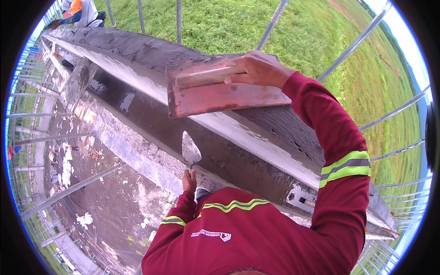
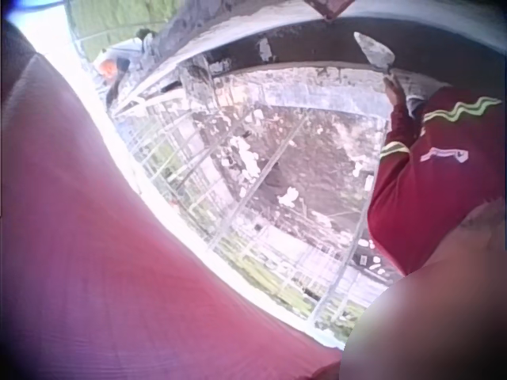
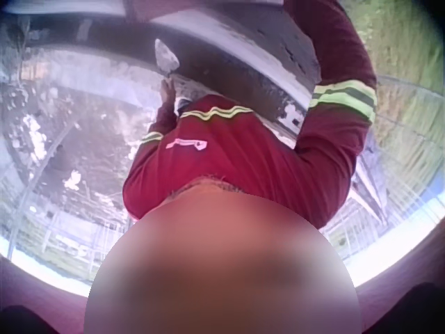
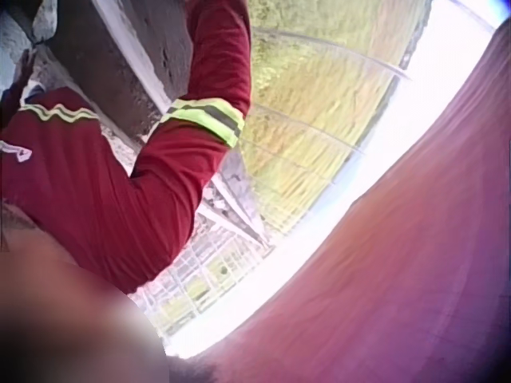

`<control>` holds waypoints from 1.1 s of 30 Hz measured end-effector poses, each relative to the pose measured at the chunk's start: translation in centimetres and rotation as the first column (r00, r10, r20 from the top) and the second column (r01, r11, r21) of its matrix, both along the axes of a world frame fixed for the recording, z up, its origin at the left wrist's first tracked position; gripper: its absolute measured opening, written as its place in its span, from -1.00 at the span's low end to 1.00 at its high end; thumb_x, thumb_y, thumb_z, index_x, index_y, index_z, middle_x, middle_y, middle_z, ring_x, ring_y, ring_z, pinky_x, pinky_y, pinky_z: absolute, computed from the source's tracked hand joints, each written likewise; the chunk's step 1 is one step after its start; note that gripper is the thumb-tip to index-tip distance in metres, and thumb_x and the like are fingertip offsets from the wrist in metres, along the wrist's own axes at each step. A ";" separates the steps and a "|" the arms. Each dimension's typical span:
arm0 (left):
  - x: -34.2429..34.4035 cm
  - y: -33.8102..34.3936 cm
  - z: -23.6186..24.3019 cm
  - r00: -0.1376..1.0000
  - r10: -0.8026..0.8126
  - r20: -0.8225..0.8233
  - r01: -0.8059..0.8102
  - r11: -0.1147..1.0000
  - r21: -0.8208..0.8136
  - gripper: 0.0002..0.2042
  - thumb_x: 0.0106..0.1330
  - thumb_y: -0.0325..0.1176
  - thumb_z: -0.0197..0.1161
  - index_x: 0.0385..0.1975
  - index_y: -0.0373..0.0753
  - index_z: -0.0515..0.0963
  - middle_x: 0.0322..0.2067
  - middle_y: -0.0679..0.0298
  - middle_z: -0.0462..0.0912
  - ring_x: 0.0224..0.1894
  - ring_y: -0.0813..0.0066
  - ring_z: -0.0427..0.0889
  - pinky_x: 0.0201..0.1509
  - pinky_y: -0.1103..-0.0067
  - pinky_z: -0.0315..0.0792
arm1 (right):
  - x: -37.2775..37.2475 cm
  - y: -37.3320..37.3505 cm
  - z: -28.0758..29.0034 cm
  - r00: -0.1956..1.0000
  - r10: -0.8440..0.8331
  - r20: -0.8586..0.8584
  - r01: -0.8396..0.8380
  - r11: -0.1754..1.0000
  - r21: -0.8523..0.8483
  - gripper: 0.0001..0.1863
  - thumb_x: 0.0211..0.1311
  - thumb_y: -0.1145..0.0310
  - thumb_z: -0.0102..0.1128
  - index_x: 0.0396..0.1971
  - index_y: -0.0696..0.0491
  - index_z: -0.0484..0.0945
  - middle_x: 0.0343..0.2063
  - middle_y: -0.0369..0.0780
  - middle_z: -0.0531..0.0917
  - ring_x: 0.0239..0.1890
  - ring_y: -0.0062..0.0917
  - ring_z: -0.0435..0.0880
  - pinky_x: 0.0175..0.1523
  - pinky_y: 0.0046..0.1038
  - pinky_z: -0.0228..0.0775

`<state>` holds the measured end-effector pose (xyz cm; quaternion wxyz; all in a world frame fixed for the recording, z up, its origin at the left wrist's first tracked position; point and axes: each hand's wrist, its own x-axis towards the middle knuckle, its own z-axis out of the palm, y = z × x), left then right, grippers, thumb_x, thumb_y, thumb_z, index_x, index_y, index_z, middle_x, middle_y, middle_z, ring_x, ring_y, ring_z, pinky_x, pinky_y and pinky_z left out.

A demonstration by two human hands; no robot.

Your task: The person applies wet cement to a curved concrete surface using a trowel and a hawk. They repeatedly scoop cement from the hawk and spread it evenly along the surface, smoothing it with consistent strokes.

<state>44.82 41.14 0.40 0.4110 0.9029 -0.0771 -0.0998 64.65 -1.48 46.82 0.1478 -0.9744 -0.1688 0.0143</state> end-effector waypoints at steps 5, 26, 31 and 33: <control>0.0 -0.2 0.5 0.990 0.037 -0.136 -0.040 0.999 -0.018 -0.62 0.52 -0.04 0.08 -0.11 -0.31 0.42 -0.31 -0.24 0.62 -0.24 -0.35 0.58 -0.18 0.01 0.40 | -13.3 -6.9 0.6 0.998 -0.059 0.006 0.059 0.997 -0.055 -0.52 0.19 -0.14 0.37 -0.01 -0.15 0.73 -0.60 -0.16 0.60 -0.49 -0.21 0.62 -0.32 -0.18 0.39; 3.5 -0.7 5.7 0.931 -0.305 -0.203 0.324 0.943 0.071 -0.63 0.32 -0.09 0.26 -0.06 -0.25 0.47 -0.28 -0.17 0.67 -0.14 -0.28 0.64 -0.08 0.03 0.48 | 1.9 2.3 9.0 0.923 0.077 0.377 -0.042 0.994 -0.099 -0.54 0.38 -0.04 0.27 -0.03 0.08 0.63 -0.46 -0.13 0.71 -0.37 -0.38 0.74 -0.19 -0.31 0.51; 6.3 -6.4 4.6 0.711 -0.606 -0.357 0.699 0.665 0.264 -0.59 0.24 -0.07 0.22 -0.03 -0.22 0.55 -0.16 -0.10 0.71 -0.03 -0.19 0.65 0.07 0.07 0.50 | -14.5 -3.3 17.7 0.879 -0.414 0.234 0.399 0.910 0.114 -0.47 0.39 -0.06 0.23 -0.13 0.20 0.60 -0.31 0.07 0.70 -0.28 -0.22 0.68 -0.10 -0.20 0.46; 6.5 -9.5 3.6 0.624 -0.683 -0.380 0.781 0.523 0.341 -0.64 0.23 -0.13 0.20 -0.10 -0.24 0.59 -0.15 -0.09 0.73 0.00 -0.13 0.68 0.15 0.07 0.50 | -21.6 -4.3 18.1 0.768 -0.463 0.442 0.452 0.881 0.137 -0.56 0.41 0.03 0.23 -0.12 0.17 0.60 -0.43 -0.08 0.69 -0.37 -0.42 0.67 -0.19 -0.33 0.45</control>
